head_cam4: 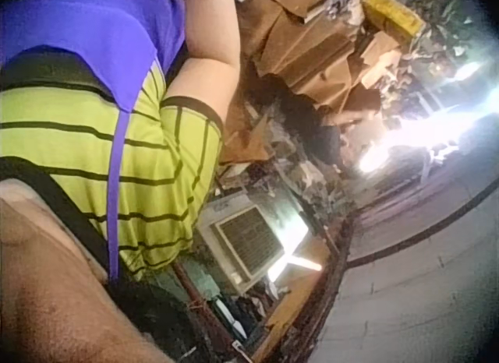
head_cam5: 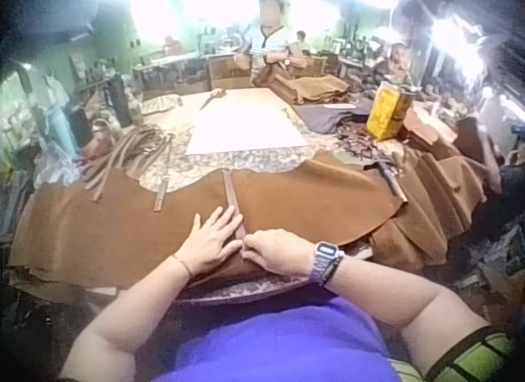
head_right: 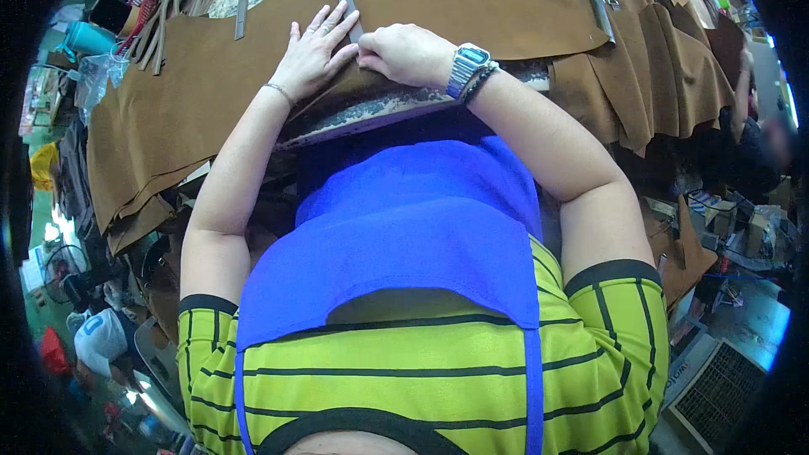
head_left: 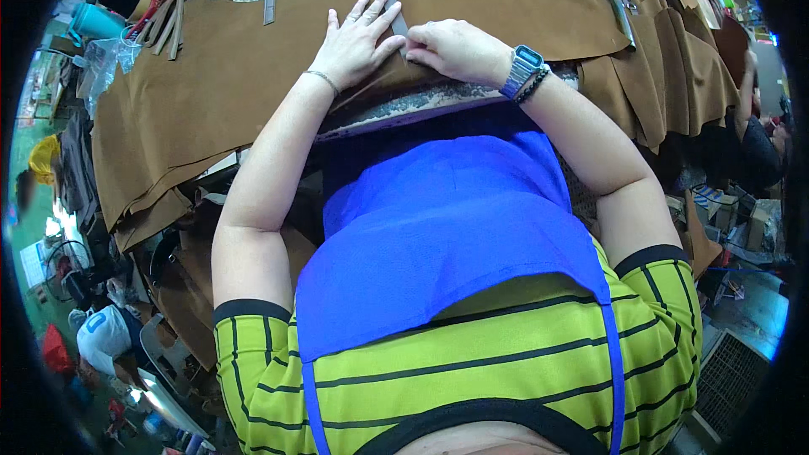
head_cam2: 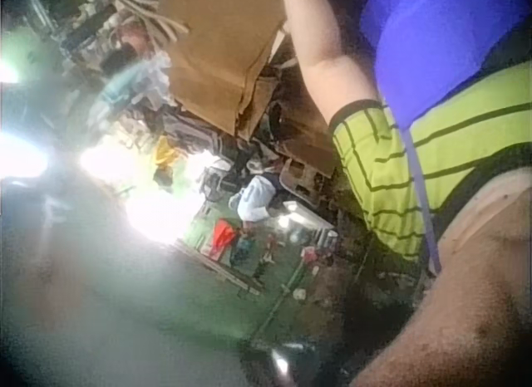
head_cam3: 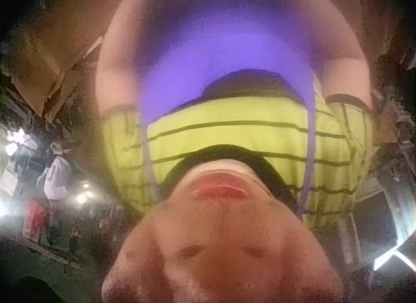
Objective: Applying and hammering leather straps onto a large leather component for a bag or garment.
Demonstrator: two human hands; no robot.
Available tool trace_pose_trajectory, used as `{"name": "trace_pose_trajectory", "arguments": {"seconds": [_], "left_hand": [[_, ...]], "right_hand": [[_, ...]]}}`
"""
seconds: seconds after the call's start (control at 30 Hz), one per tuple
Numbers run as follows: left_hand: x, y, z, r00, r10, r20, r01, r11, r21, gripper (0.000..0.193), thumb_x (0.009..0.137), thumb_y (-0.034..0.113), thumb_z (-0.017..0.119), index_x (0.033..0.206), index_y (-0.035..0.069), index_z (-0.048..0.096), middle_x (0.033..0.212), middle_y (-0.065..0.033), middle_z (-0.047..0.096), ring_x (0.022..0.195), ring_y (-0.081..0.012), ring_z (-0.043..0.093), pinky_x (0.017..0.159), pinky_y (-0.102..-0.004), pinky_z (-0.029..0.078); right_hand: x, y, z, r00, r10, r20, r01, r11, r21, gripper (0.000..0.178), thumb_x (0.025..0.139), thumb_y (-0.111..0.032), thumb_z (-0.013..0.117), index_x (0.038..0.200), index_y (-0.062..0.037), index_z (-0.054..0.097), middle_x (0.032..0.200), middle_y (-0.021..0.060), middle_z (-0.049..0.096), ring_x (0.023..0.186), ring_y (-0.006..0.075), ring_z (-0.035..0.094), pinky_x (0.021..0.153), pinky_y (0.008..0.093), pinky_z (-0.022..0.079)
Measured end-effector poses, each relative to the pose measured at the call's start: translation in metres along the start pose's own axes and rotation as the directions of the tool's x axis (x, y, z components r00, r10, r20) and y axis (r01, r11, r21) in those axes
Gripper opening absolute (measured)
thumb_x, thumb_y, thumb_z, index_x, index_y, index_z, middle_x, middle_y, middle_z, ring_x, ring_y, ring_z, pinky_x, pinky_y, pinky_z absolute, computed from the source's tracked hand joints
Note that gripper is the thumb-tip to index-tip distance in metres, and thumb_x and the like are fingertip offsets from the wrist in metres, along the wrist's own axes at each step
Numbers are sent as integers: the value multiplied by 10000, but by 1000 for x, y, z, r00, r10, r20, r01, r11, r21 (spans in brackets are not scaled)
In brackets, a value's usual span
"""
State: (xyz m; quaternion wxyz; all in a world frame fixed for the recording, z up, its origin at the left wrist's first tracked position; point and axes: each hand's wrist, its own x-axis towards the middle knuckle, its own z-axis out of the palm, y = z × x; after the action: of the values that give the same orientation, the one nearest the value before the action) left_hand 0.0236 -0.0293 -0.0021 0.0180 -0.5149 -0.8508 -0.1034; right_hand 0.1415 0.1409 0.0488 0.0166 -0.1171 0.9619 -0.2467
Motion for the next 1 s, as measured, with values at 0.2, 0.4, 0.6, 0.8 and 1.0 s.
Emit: {"name": "trace_pose_trajectory", "arguments": {"seconds": [0.2, 0.4, 0.6, 0.8, 1.0], "left_hand": [[-26, 8, -26, 992, 75, 106, -54, 982, -183, 1061, 648, 706, 630, 1454, 131, 251, 1514, -109, 223, 1405, -314, 160, 1116, -566, 97], [-25, 13, -28, 990, 72, 125, -64, 996, -64, 1206, 521, 736, 699, 1456, 127, 241, 1524, -100, 197, 1408, -308, 153, 1114, -572, 101], [-27, 13, -25, 995, 71, 76, -67, 996, -59, 1209, 508, 777, 672, 1441, 121, 273, 1505, -113, 242, 1401, -314, 173, 1108, -581, 120], [-28, 12, -23, 994, 55, 91, -46, 995, -89, 1217, 497, 743, 705, 1452, 140, 253, 1518, -92, 217, 1406, -299, 163, 1113, -576, 106], [-26, 12, -24, 995, 64, 74, -59, 996, -72, 1216, 492, 753, 699, 1455, 164, 247, 1518, -85, 219, 1404, -299, 169, 1115, -574, 111]], "right_hand": [[-13, 3, -9, 990, -37, 137, 17, 990, 142, 209, 875, -244, 583, 866, -42, 637, 889, 133, 613, 832, 286, 610, 767, 372, 478], [6, 8, -19, 999, 21, -28, -16, 986, 167, 194, 898, -223, 571, 932, -32, 584, 804, 134, 614, 755, 272, 608, 690, 355, 484], [6, -21, -60, 923, -200, -330, 169, 978, -119, 177, 912, -226, 525, 920, -59, 583, 850, 138, 618, 803, 312, 616, 696, 383, 498], [-49, -43, -16, 931, -319, -177, 280, 936, -212, 116, 839, -168, 608, 870, -76, 546, 838, 63, 578, 767, 232, 604, 655, 322, 507], [-72, -37, 16, 950, -274, -150, 241, 948, -209, 94, 828, -123, 593, 882, -58, 551, 892, 58, 588, 804, 222, 607, 687, 314, 519]]}}
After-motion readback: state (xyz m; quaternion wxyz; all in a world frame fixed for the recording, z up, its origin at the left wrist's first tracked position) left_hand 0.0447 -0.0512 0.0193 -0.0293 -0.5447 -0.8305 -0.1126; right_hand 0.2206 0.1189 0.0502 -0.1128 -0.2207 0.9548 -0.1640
